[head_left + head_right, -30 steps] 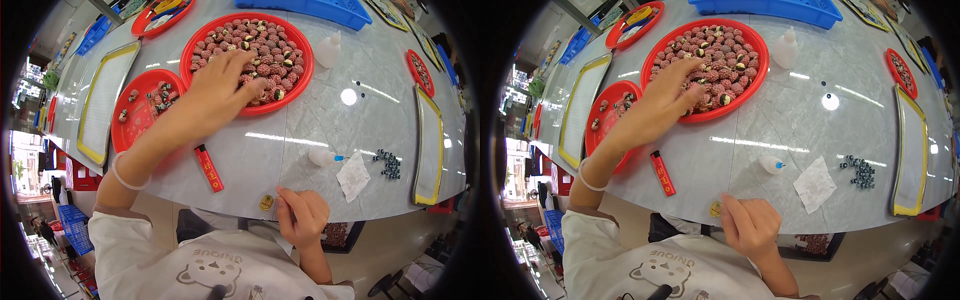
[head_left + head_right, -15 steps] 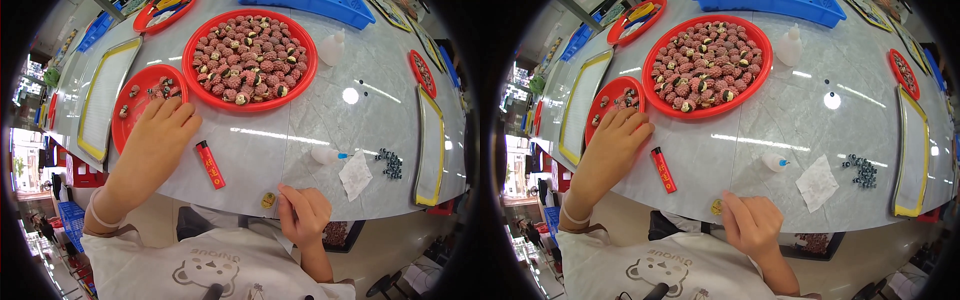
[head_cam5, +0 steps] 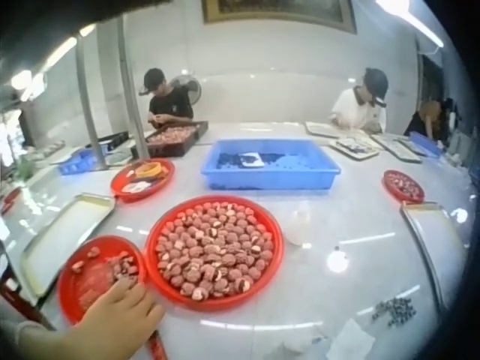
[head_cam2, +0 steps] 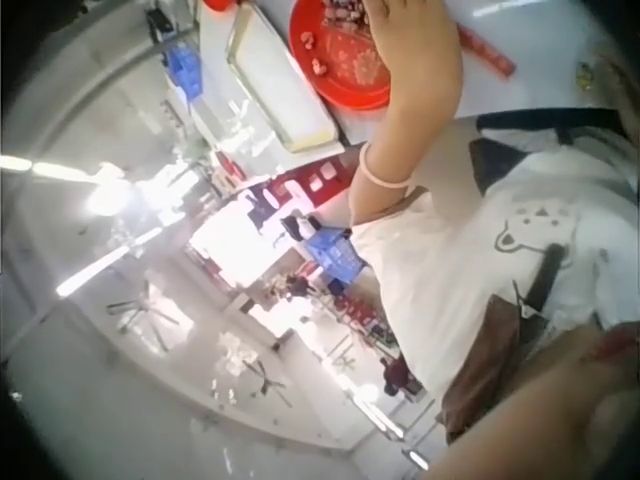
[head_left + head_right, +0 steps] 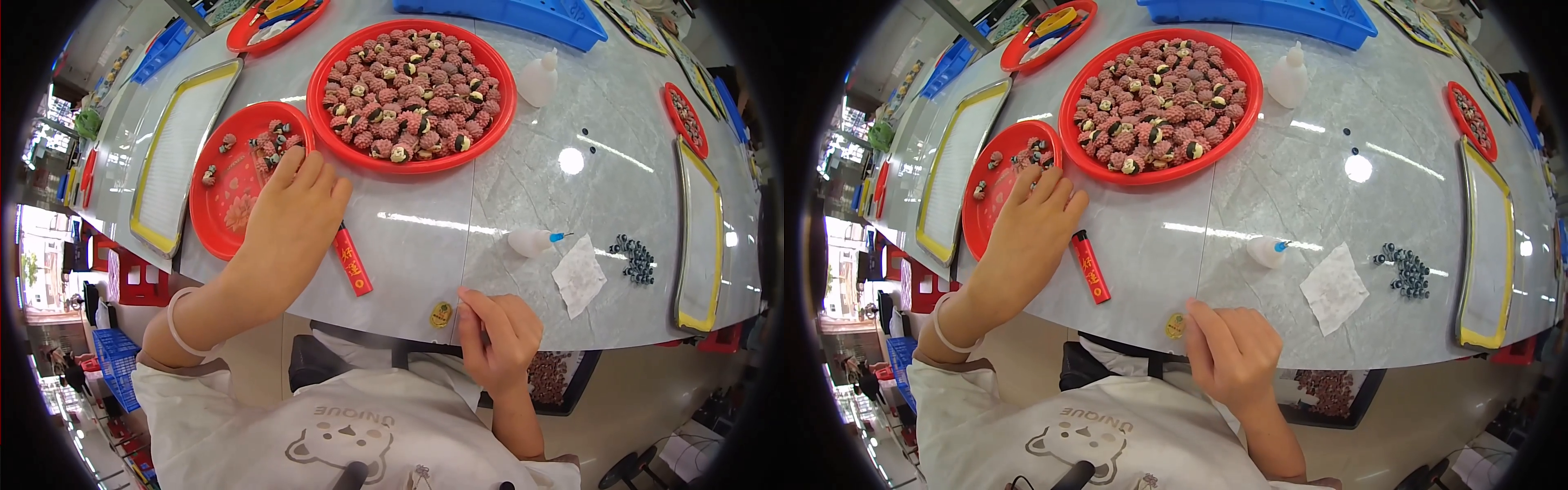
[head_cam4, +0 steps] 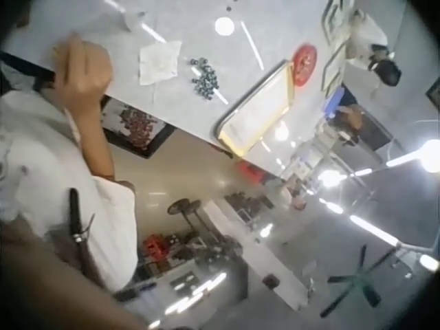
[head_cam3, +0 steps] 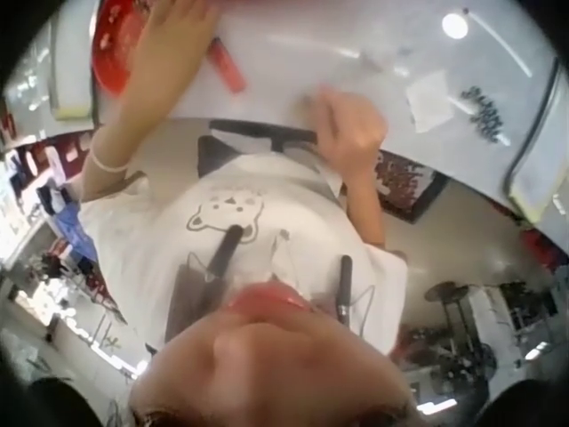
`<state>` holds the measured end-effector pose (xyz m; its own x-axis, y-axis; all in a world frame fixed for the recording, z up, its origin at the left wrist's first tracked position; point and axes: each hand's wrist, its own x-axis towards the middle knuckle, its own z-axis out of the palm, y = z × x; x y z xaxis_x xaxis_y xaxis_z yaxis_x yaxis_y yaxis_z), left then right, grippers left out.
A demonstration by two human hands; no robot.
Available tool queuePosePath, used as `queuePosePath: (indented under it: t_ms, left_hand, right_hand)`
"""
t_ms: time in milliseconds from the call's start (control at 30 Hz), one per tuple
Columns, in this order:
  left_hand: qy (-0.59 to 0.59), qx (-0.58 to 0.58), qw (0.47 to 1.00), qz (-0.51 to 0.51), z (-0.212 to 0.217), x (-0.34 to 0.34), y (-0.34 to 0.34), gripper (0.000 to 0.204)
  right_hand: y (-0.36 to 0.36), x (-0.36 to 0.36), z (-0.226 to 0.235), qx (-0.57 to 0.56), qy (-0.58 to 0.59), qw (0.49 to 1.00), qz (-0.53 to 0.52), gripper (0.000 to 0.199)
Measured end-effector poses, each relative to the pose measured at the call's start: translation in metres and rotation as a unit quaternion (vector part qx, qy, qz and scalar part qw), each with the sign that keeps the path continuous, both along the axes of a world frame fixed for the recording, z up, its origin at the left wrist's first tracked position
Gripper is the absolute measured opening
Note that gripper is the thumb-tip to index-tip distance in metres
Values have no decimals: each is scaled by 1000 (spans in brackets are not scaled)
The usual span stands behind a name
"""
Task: The person assembles miniature figurines by taking head pieces from a tray, applying glue to them with a dispenser bottle, attaching body pieces by hand, and placing the assembled figurines into another tray.
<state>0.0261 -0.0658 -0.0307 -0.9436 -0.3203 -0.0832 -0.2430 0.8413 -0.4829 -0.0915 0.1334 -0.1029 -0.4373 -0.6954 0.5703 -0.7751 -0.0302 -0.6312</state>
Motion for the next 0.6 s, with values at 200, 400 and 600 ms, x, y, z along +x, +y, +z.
queuePosePath:
  t_ms: [200,400,600]
  left_hand:
    - [-11,-8,1000,-28,1,-5,-11,20]
    - [105,198,972,-67,7,-21,-10,24]
    - [193,297,925,-139,-3,-37,-26,21]
  right_hand:
    - [0,0,0,3,-1,1000,1,14]
    - [-1,0,0,4,5,1000,-1,15]
    - [-2,0,-1,8,3,1000,1,15]
